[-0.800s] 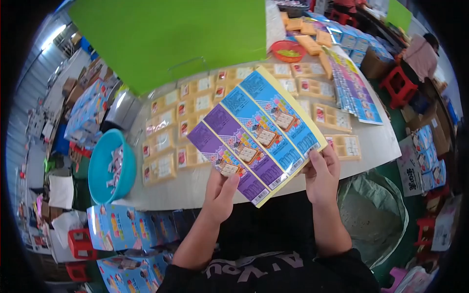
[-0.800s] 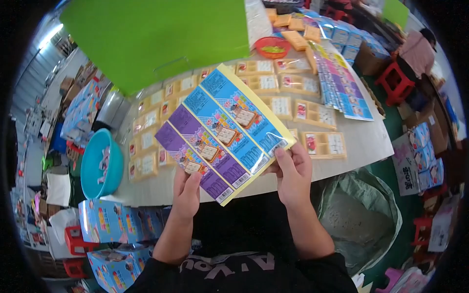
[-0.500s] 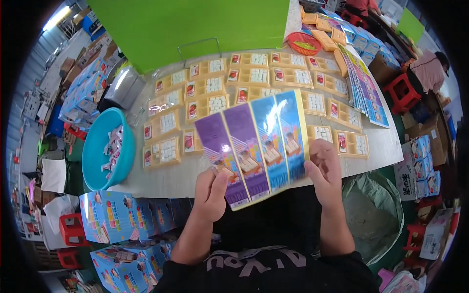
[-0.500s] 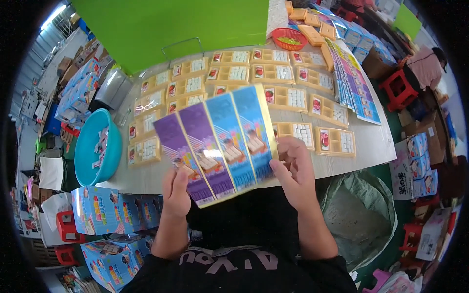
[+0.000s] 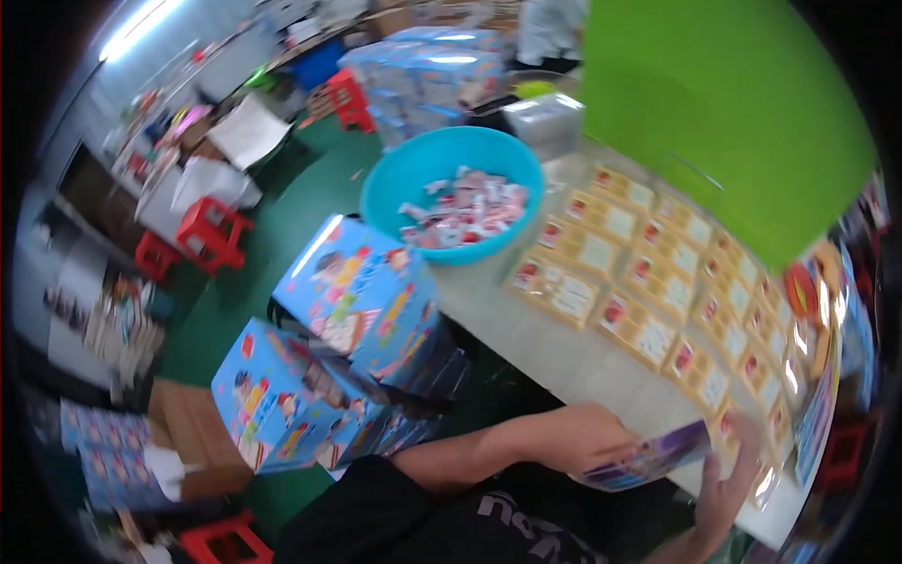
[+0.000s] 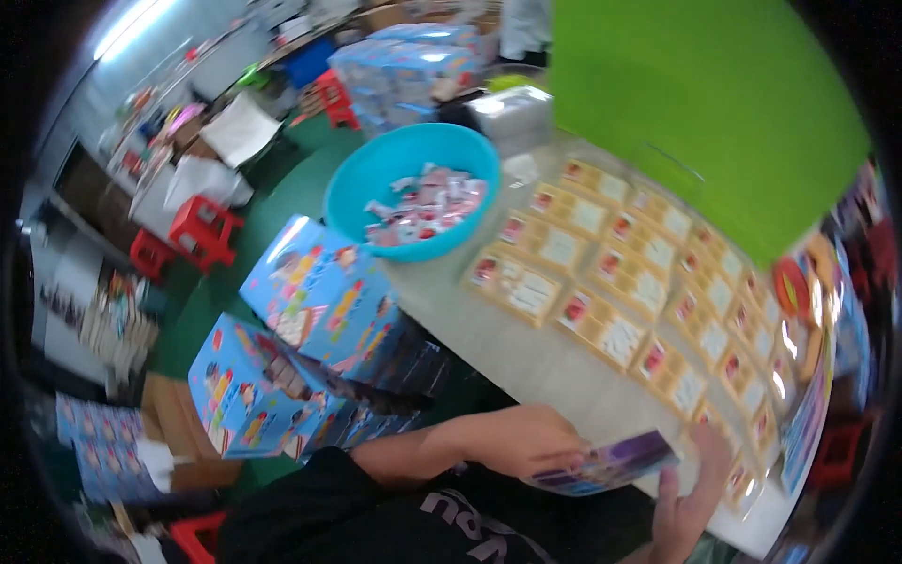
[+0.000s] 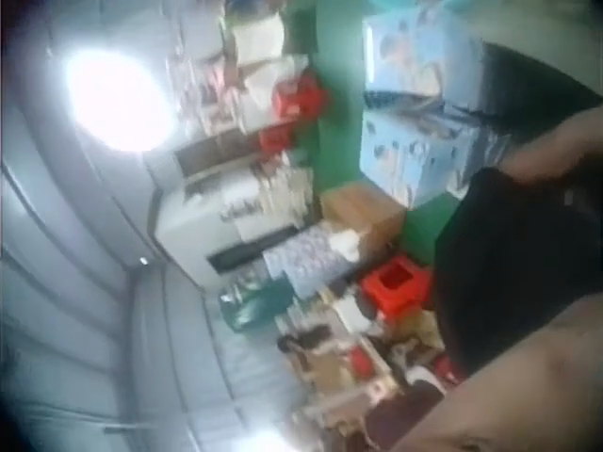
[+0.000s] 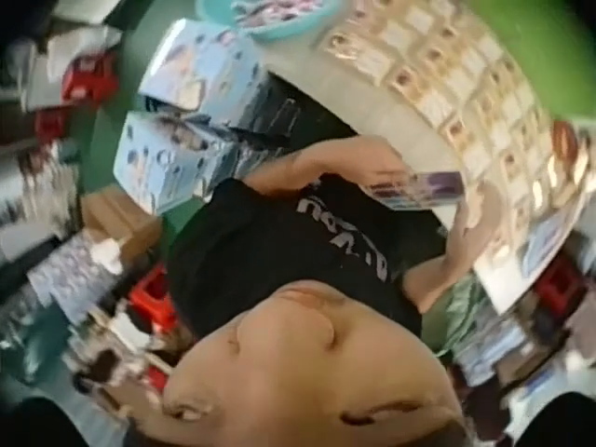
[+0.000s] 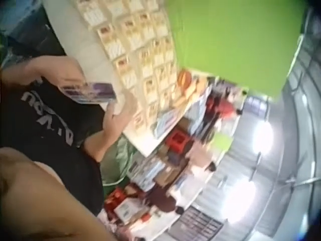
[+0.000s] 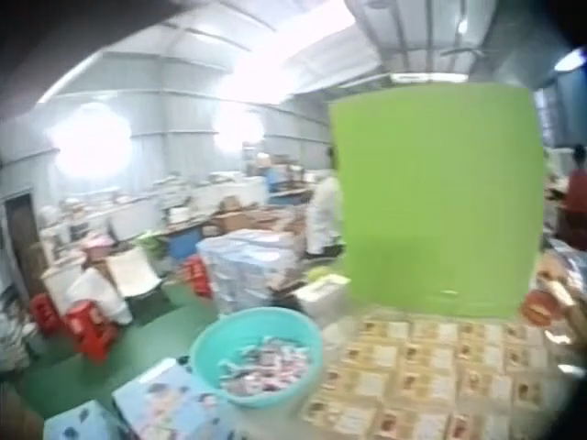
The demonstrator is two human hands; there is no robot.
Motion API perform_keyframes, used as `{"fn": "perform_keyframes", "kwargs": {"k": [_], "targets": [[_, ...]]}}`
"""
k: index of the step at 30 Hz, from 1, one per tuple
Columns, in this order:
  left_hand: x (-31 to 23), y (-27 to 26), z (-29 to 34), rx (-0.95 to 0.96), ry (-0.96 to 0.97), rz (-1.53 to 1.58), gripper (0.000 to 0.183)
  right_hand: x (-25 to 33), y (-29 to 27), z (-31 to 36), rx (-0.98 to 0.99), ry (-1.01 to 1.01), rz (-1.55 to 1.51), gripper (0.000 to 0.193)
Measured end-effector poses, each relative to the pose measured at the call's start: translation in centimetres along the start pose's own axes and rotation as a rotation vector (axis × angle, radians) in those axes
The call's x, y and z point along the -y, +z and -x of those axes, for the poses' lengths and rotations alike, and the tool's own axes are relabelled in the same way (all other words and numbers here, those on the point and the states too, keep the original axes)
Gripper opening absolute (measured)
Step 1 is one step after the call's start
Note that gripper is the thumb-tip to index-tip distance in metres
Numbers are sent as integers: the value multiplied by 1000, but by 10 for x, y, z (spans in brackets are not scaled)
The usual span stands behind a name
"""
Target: Peeling labels from a backing sheet and wrapping them around plastic trays containing marshmallows.
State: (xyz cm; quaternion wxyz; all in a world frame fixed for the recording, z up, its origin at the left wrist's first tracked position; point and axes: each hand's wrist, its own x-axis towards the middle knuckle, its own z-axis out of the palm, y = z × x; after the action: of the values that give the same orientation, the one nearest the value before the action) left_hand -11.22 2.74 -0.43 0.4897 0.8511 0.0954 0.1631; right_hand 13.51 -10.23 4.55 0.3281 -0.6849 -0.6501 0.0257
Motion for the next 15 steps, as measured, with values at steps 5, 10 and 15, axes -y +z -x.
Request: {"fn": "perform_keyframes", "kwargs": {"k": [5, 10, 15], "targets": [[0, 3, 24, -98, 45, -6, 38, 21, 17, -11, 223, 25, -93, 26], [-5, 8, 36, -347, 2, 43, 33, 35, 44, -6, 213, -51, -233, 24], [-6, 6, 25, -387, 69, -196, 23, 51, 65, 0, 318, -96, -256, 7]]}}
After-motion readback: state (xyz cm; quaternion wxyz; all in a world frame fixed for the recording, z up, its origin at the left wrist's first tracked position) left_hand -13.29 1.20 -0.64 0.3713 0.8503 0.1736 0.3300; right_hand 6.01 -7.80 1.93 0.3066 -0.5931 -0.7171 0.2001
